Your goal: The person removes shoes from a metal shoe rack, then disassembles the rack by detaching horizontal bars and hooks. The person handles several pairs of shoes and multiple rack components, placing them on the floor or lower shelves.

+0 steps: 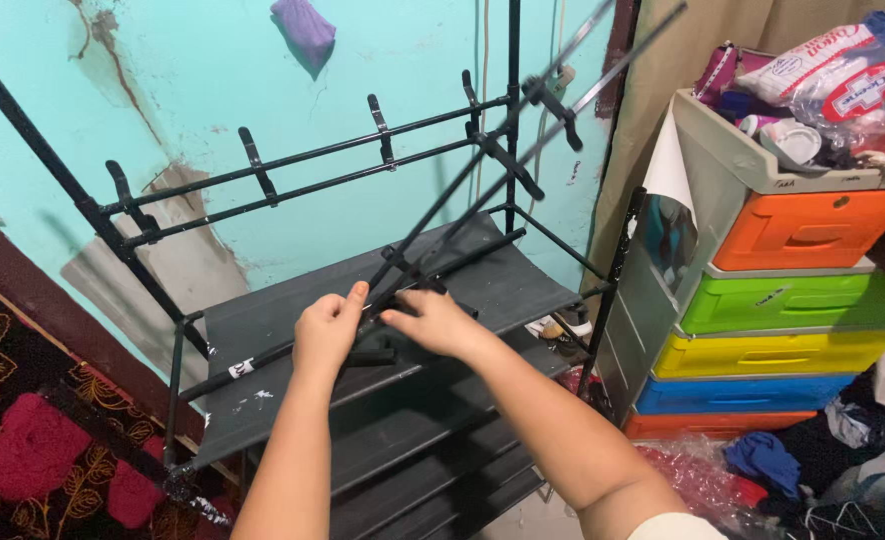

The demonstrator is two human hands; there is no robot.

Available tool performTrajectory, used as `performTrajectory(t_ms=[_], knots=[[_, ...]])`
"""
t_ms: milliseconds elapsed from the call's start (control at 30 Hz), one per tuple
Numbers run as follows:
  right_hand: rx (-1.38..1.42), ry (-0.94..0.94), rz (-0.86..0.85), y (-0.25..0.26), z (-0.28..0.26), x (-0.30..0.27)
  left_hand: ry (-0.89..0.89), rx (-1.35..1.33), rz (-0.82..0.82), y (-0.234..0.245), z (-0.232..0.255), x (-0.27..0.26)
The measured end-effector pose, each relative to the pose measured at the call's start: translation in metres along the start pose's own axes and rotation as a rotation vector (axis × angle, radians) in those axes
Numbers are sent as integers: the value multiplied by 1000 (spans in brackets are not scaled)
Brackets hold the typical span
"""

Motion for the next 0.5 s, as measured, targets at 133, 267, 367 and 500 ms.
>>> performTrajectory(t_ms=[133,267,367,500], knots=[[113,-272,155,23,33,-15,11,0,39,4,-5,3],[-51,-73,592,69,24,-23,-10,-2,19,1,-6,3],[64,115,609,78,18,-2,-29,-19,-20,-6,-2,3],[980,-196,-85,18,36,23,-44,39,-68,-14,1,-3]])
Point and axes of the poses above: each hand's wrist, its own x-axis towards the middle knuckle, its own y-axis out of the back of the hand, z = x × y, the point moved 9 cm from there along x, towards the middle knuckle, and after that the axes turned 12 degrees about -x, right-handed, at the moved point
